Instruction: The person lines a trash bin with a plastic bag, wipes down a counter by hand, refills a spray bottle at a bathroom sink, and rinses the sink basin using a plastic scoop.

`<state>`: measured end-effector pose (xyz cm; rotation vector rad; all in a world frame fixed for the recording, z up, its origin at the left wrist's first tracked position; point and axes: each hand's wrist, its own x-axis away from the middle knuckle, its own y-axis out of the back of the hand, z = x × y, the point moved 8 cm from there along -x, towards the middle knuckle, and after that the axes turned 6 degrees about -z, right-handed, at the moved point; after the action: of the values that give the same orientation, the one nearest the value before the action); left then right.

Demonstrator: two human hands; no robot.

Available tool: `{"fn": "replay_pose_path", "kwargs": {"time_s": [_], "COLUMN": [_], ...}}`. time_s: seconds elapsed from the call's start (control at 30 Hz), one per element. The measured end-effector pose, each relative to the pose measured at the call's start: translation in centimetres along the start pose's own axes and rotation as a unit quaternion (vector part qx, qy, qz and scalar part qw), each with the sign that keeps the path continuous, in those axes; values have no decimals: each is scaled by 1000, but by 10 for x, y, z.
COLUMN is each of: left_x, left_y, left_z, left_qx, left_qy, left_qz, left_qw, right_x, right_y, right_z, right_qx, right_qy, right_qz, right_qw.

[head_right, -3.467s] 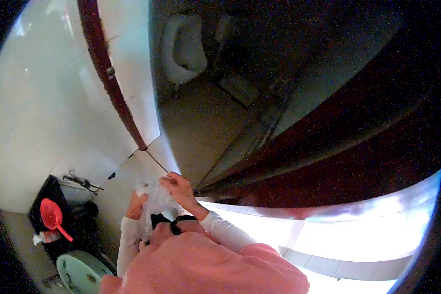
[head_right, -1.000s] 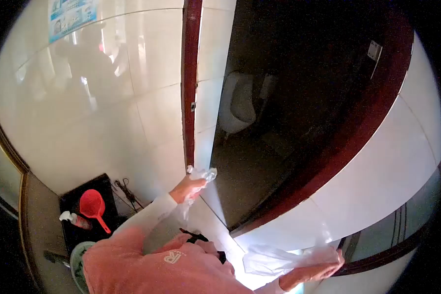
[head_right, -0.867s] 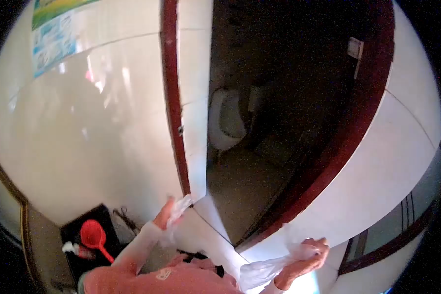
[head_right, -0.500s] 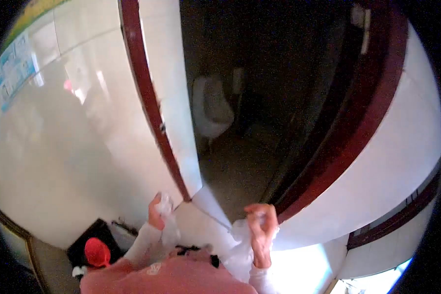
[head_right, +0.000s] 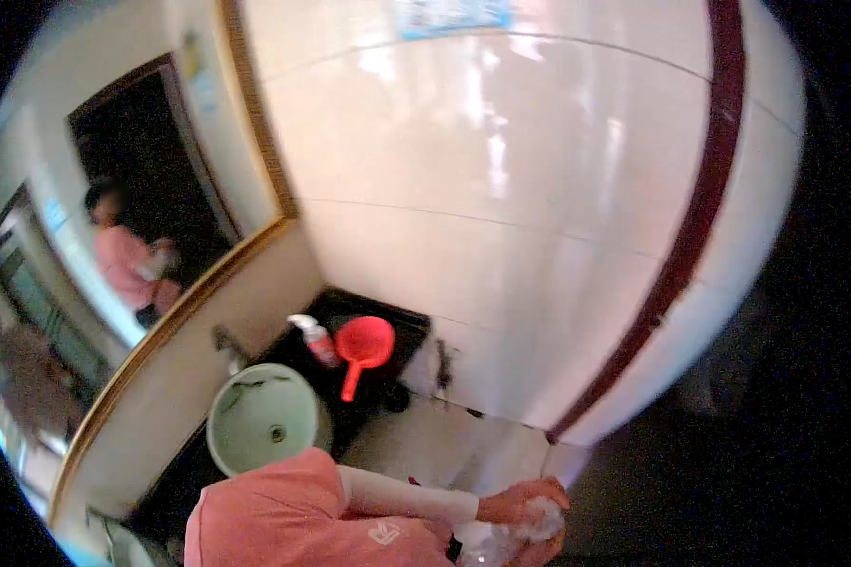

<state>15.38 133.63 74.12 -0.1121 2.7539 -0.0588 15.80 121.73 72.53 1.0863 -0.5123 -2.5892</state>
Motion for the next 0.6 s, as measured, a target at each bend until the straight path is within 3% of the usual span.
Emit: {"fn": "replay_pose_path", "kwargs": {"time_s": [0.07,0.17,0.3,0.33,0.37,0.4,0.5,0.57,0.6], "left_x": [19,50,100,103,110,123,154,178,179], "left_y": [14,24,9,15,24,30,23,23,30], "left_z": [-16,-13,-33,-39,-40,-36,-36,-11,-11], "left_qx": [2,-3,130,132,47,-38,-32,82,51], "left_qy": [34,70,104,129,99,61,78,252,225], "left_qz": [-67,-161,-262,-256,-268,-281,-285,-395,-420], "left_qw": [997,984,951,949,957,957,955,879,878], "right_x": [-15,-16,6,30,43,18,-6,-9,-11], "right_y": [-21,-47,-65,-79,-107,-108,-54,-45,-49], "right_z": [0,6,7,-26,-44,-34,68,68,43], "right_qx": [-96,-163,-234,-255,-297,-310,-244,-205,-243], "right_qy": [-134,-151,-140,-274,-389,-376,-256,-231,-269], "right_qz": [30,85,164,225,262,221,310,332,298], "right_qw": [986,971,948,900,832,845,883,891,883]}}
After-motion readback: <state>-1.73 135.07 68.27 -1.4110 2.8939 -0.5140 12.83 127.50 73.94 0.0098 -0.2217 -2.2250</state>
